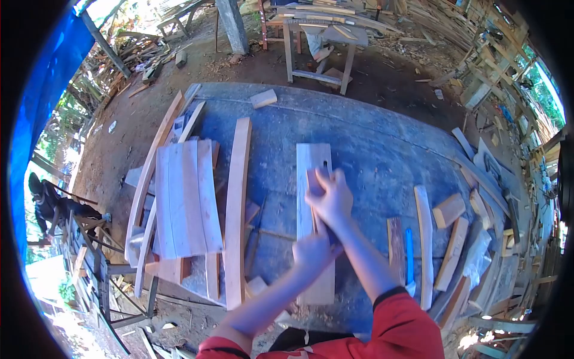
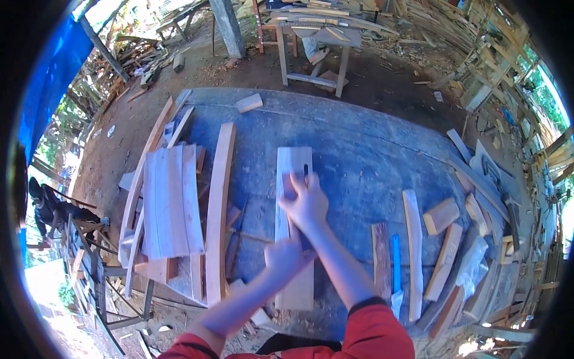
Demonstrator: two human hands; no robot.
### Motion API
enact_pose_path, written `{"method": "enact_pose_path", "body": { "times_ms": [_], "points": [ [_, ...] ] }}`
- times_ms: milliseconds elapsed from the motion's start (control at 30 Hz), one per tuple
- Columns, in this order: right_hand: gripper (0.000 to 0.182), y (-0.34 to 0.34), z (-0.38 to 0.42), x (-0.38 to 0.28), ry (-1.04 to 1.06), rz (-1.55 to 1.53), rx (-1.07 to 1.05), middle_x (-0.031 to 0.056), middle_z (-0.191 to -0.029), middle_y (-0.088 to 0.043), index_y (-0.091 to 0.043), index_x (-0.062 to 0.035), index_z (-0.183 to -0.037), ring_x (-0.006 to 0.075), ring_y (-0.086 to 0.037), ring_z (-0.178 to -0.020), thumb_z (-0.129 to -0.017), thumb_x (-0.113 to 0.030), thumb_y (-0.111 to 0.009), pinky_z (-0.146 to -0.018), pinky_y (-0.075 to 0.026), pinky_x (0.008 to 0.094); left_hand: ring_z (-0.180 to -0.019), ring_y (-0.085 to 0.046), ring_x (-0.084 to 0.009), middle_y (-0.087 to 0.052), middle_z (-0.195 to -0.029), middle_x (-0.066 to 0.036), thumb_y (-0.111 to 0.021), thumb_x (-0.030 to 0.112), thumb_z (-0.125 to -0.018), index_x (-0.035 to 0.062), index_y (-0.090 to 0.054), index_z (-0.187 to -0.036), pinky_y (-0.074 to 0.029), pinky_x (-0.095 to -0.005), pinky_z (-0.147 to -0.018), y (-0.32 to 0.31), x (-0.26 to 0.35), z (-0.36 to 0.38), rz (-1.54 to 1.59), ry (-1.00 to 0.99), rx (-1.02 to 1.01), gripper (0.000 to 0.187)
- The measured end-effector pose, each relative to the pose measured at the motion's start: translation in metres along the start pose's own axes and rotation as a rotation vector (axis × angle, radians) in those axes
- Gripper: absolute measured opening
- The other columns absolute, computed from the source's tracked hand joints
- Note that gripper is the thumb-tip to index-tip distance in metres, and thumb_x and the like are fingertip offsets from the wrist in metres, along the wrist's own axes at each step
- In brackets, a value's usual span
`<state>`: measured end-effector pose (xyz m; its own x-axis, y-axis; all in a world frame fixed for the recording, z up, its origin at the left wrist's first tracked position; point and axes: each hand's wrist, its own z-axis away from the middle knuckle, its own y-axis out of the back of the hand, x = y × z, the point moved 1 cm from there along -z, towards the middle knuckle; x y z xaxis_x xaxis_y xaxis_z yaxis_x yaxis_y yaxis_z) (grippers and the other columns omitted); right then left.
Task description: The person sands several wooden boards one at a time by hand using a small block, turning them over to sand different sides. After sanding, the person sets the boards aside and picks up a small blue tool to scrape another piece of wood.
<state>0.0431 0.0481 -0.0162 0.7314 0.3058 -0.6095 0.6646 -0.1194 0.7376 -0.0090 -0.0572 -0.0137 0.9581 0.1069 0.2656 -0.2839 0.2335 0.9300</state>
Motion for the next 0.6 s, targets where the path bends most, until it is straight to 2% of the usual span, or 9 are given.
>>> {"method": "enact_pose_path", "body": {
  "times_ms": [100,167,300,400,500,600],
  "points": [
    [0.056,0.008,0.126,-0.003,-0.025,0.056,-0.063,0.0089,-0.089,-0.047,-0.060,-0.0160,-0.111,0.0266,-0.057,-0.073,-0.059,-0.033,-0.073,-0.059,-0.049,0.0374,-0.044,-0.059,-0.0193,-0.058,-0.053,-0.005,-0.060,0.061,-0.066,-0.0126,-0.021,-0.131,-0.045,-0.0330,-0.038,-0.059,0.000,0.113,0.073,-0.015,-0.064,0.106],
    [0.055,0.012,0.192,-0.006,-0.035,0.063,-0.065,0.0100,-0.091,-0.047,-0.061,-0.0154,-0.110,0.0271,-0.057,-0.070,-0.059,-0.032,-0.074,-0.058,-0.049,0.0370,-0.038,-0.055,-0.0159,-0.054,-0.048,-0.003,-0.060,0.063,-0.065,-0.0143,-0.027,-0.128,-0.042,-0.0307,-0.034,-0.084,-0.002,0.169,0.014,-0.059,-0.102,0.105],
    [0.055,0.022,0.237,-0.013,-0.064,0.127,-0.061,0.0105,-0.091,-0.047,-0.061,-0.0146,-0.109,0.0269,-0.056,-0.069,-0.059,-0.031,-0.075,-0.058,-0.049,0.0358,-0.034,-0.052,-0.0135,-0.051,-0.043,-0.002,-0.059,0.064,-0.064,-0.0153,-0.028,-0.127,-0.040,-0.0292,-0.032,-0.103,-0.003,0.211,0.074,-0.094,0.020,0.106],
    [0.054,0.015,0.218,-0.009,-0.037,0.083,-0.045,0.0097,-0.091,-0.047,-0.062,-0.0130,-0.108,0.0256,-0.055,-0.068,-0.059,-0.028,-0.076,-0.056,-0.049,0.0345,-0.038,-0.052,-0.0109,-0.051,-0.048,0.001,-0.059,0.063,-0.066,-0.0076,-0.033,-0.129,-0.040,-0.0271,-0.031,-0.098,-0.005,0.191,-0.084,-0.084,-0.098,0.098],
    [0.053,0.002,0.160,-0.002,-0.056,0.074,-0.039,0.0095,-0.089,-0.047,-0.062,-0.0127,-0.108,0.0253,-0.055,-0.068,-0.059,-0.028,-0.075,-0.056,-0.048,0.0346,-0.036,-0.053,-0.0137,-0.052,-0.046,-0.001,-0.059,0.065,-0.064,-0.0119,-0.026,-0.130,-0.041,-0.0289,-0.032,-0.088,-0.009,0.137,-0.047,-0.084,-0.029,0.106],
    [0.050,-0.024,0.069,0.015,-0.065,0.043,-0.005,0.0099,-0.089,-0.047,-0.063,-0.0133,-0.107,0.0273,-0.056,-0.072,-0.061,-0.028,-0.073,-0.061,-0.049,0.0361,-0.039,-0.055,-0.0152,-0.054,-0.048,-0.002,-0.060,0.063,-0.064,-0.0125,-0.022,-0.131,-0.040,-0.0283,-0.032,-0.055,-0.015,0.044,-0.064,-0.060,0.008,0.108]
  ]
}}
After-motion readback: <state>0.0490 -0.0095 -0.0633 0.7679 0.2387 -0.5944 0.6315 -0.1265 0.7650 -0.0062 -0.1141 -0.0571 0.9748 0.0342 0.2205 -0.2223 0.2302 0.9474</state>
